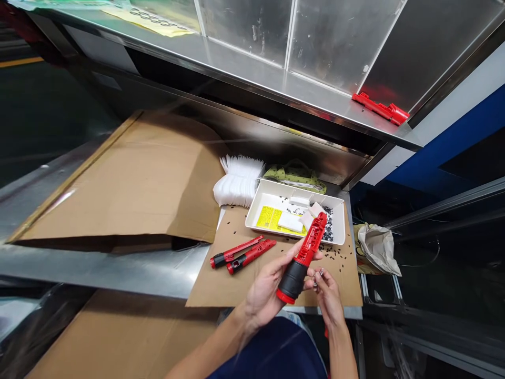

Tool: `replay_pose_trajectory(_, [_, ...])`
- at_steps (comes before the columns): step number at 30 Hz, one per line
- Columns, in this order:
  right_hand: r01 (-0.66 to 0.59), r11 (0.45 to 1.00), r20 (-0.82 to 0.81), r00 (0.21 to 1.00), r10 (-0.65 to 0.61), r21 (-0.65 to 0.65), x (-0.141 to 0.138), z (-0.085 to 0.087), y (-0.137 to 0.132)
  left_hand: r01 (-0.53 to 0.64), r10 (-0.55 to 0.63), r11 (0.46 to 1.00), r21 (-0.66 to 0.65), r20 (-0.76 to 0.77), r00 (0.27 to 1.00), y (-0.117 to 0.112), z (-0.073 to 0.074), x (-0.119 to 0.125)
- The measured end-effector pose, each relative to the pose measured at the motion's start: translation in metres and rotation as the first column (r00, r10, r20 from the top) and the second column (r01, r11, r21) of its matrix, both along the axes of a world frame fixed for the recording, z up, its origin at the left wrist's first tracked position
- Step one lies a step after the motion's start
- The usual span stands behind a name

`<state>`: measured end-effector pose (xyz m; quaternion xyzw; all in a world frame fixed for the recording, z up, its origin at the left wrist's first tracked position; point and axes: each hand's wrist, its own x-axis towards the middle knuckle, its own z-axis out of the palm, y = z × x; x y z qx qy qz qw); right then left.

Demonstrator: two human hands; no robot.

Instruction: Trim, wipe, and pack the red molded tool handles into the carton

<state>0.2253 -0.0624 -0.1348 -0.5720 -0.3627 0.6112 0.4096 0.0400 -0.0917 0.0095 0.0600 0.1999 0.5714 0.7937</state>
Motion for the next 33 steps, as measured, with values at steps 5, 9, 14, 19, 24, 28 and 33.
replay_pose_trajectory(5, [-0.005, 0.967, 0.236, 0.970, -0.057, 0.255, 0.001, 0.061, -0.012, -0.026, 0.025, 0.999, -0.037, -0.027, 0.999, -0.004, 0.001, 0.001])
replay_pose_trajectory(9, [-0.085, 0.700, 0.374, 0.887, -0.270, 0.709, -0.005, 0.121, -0.036, -0.020, 0.021, 0.999, -0.045, 0.017, 1.000, -0.005, 0.003, 0.004])
replay_pose_trajectory(14, [0.005, 0.499, 0.170, 0.937, -0.304, 0.866, -0.018, 0.153, -0.061, -0.007, 0.009, 0.999, -0.035, 0.046, 0.999, -0.006, 0.009, 0.009])
replay_pose_trajectory(19, [-0.229, 0.339, 0.297, 0.941, -0.163, 0.912, -0.019, 0.150, -0.055, 0.009, -0.007, 1.000, -0.021, 0.071, 0.997, -0.008, 0.014, 0.010])
replay_pose_trajectory(24, [-0.207, 0.358, 0.295, 0.931, -0.214, 0.911, -0.028, 0.151, -0.055, 0.018, -0.016, 1.000, -0.017, 0.089, 0.996, -0.009, 0.016, 0.010])
replay_pose_trajectory(28, [-0.137, 0.425, 0.261, 0.933, -0.247, 0.895, -0.036, 0.155, -0.062, 0.015, -0.013, 1.000, -0.021, 0.100, 0.995, -0.008, 0.016, 0.010])
replay_pose_trajectory(33, [-0.128, 0.450, 0.269, 0.926, -0.264, 0.884, -0.039, 0.155, -0.066, 0.029, -0.026, 0.999, -0.025, 0.103, 0.994, -0.008, 0.017, 0.010])
